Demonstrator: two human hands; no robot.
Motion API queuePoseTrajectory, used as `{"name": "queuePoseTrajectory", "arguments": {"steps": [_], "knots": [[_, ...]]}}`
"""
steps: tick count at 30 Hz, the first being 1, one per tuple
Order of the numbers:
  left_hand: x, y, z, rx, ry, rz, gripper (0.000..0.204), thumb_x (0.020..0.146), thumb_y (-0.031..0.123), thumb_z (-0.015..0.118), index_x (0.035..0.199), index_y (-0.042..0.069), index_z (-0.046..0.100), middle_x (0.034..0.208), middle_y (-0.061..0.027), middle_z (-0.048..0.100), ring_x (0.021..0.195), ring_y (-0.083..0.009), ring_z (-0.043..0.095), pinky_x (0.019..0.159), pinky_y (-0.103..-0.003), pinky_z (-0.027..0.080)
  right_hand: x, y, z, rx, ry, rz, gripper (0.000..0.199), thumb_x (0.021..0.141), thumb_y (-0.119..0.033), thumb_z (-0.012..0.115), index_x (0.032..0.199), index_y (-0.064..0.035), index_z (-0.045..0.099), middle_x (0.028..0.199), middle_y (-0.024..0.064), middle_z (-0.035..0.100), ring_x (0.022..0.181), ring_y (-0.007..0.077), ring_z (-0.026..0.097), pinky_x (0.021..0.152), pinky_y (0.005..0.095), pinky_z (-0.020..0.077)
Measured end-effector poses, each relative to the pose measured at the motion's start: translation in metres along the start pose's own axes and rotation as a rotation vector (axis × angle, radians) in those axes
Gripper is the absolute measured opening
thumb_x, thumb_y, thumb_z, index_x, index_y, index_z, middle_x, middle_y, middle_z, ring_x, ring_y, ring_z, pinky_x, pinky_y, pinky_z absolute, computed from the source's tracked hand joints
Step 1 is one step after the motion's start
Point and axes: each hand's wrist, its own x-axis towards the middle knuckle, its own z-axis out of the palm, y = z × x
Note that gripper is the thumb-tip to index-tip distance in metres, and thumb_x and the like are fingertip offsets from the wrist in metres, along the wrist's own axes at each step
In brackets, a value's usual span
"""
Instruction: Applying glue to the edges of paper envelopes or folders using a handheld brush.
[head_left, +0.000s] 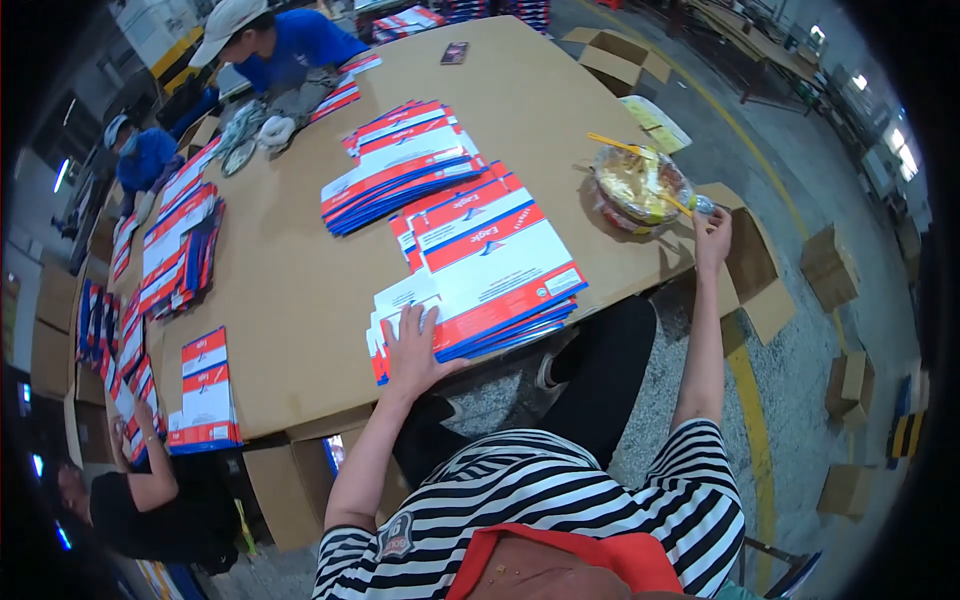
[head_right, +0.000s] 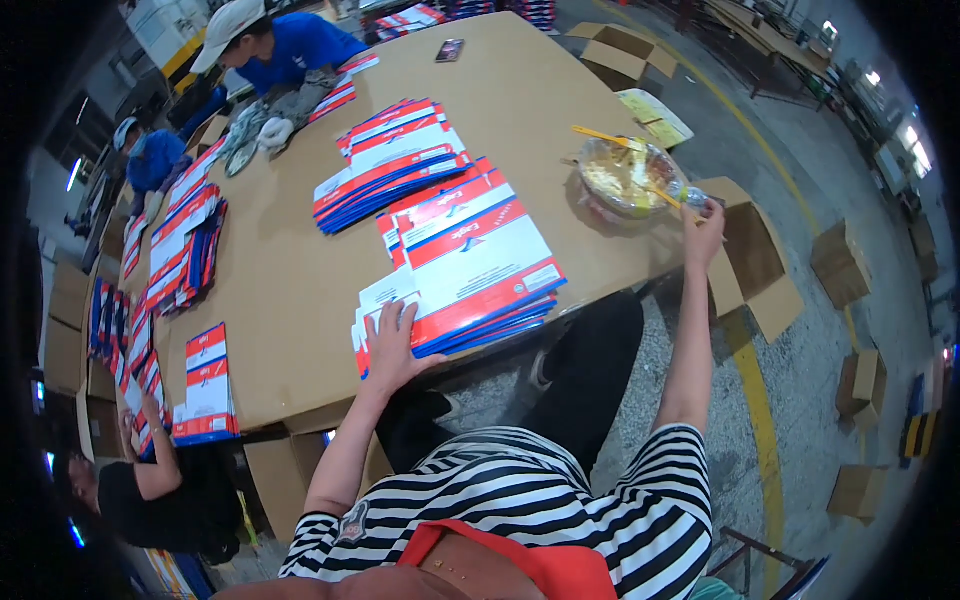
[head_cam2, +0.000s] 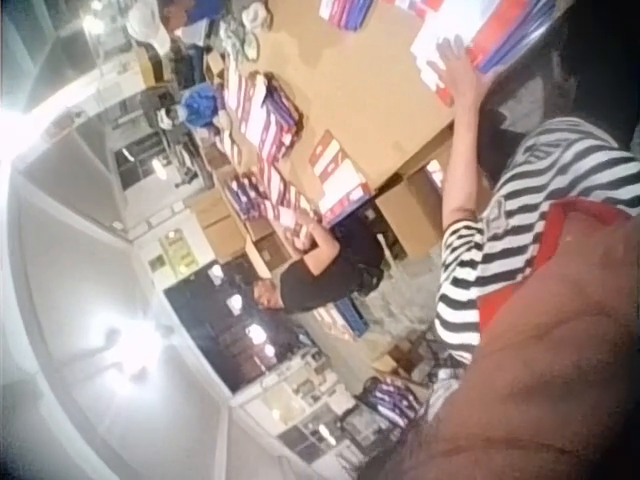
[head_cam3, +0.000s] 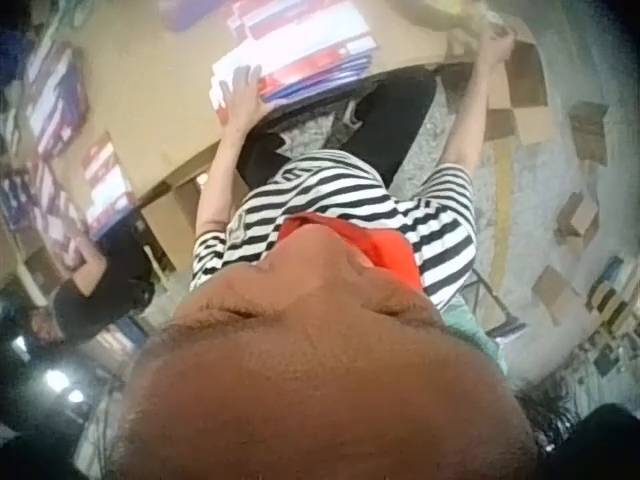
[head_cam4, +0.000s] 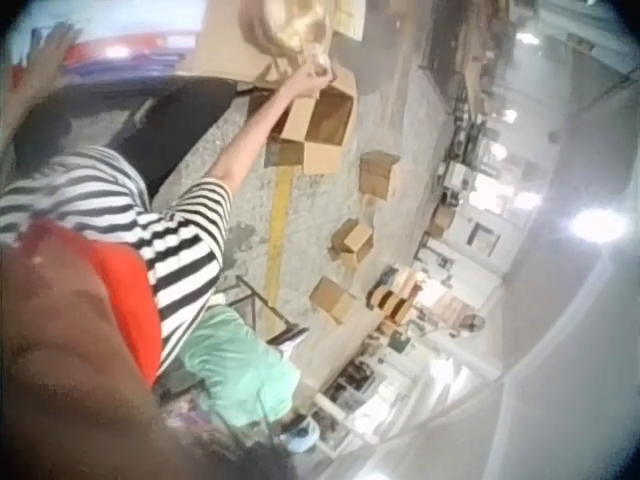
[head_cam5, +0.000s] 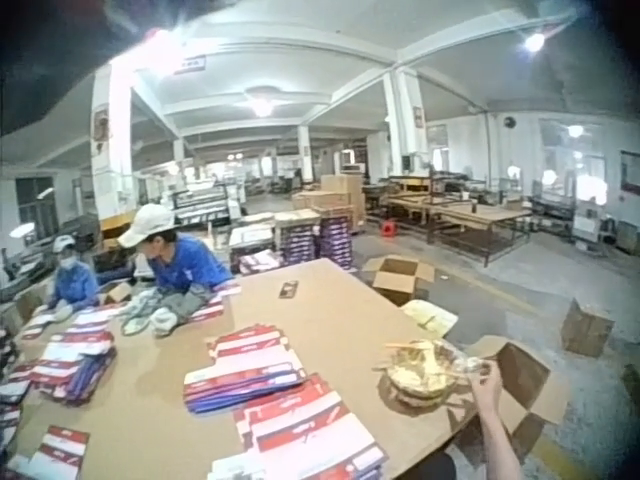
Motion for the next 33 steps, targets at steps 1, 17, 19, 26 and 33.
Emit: {"name": "queuePoseTrajectory", "arguments": {"steps": [1, 17, 19, 26, 33], "knots": [[0.000, 0.001, 0.000, -0.001, 0.004, 0.015, 0.101, 0.060, 0.059, 0.078, 0.136, 0.005, 0.039, 0.138, -0.0190, 0.037, 0.136, -0.0388, 0.026, 0.107, -0.061, 0.016, -0.005, -0.003, 0.000, 0.008, -0.009, -0.005, 0.051, 0.077, -0.027, 0.076, 0.116, -0.0029, 0.055, 0.106, 0.0138, 0.059, 0.084, 0.0204, 0.061, 0.076, 0.0346, 0.0485], [0.001, -0.004, 0.011, -0.014, 0.044, 0.041, 0.099, 0.062, 0.065, 0.073, 0.137, 0.008, 0.041, 0.139, -0.0213, 0.037, 0.135, -0.0413, 0.026, 0.105, -0.066, 0.013, -0.114, -0.110, 0.052, 0.242, -0.498, -0.321, 0.045, 0.087, -0.024, 0.065, 0.124, -0.0002, 0.053, 0.124, 0.0218, 0.053, 0.114, 0.0299, 0.053, 0.098, 0.0381, 0.0405], [-0.001, -0.010, 0.005, -0.033, 0.016, 0.053, 0.103, 0.059, 0.067, 0.074, 0.137, 0.008, 0.041, 0.138, -0.0217, 0.037, 0.135, -0.0427, 0.026, 0.106, -0.066, 0.012, -0.131, -0.133, 0.073, 0.240, -0.746, -0.157, 0.052, 0.081, -0.030, 0.068, 0.119, 0.0027, 0.054, 0.120, 0.0254, 0.054, 0.113, 0.0391, 0.051, 0.096, 0.0442, 0.0392], [-0.018, -0.029, 0.003, 0.022, 0.032, -0.020, 0.106, 0.057, 0.071, 0.072, 0.141, 0.013, 0.039, 0.141, -0.0241, 0.033, 0.135, -0.0463, 0.022, 0.104, -0.067, 0.016, -0.199, -0.143, 0.091, 0.016, -0.766, -0.340, 0.073, 0.075, -0.043, 0.071, 0.123, 0.0067, 0.049, 0.125, 0.0267, 0.048, 0.122, 0.0401, 0.040, 0.099, 0.0477, 0.0342], [-0.028, -0.034, 0.010, -0.027, 0.165, -0.004, 0.098, 0.059, 0.067, 0.073, 0.136, 0.013, 0.044, 0.141, -0.0215, 0.033, 0.135, -0.0438, 0.024, 0.103, -0.068, 0.018, -0.157, -0.152, 0.102, 0.386, -0.955, 0.290, 0.075, 0.075, -0.042, 0.077, 0.122, 0.0084, 0.047, 0.105, 0.0171, 0.059, 0.091, 0.0238, 0.061, 0.072, 0.0347, 0.0517]]}}
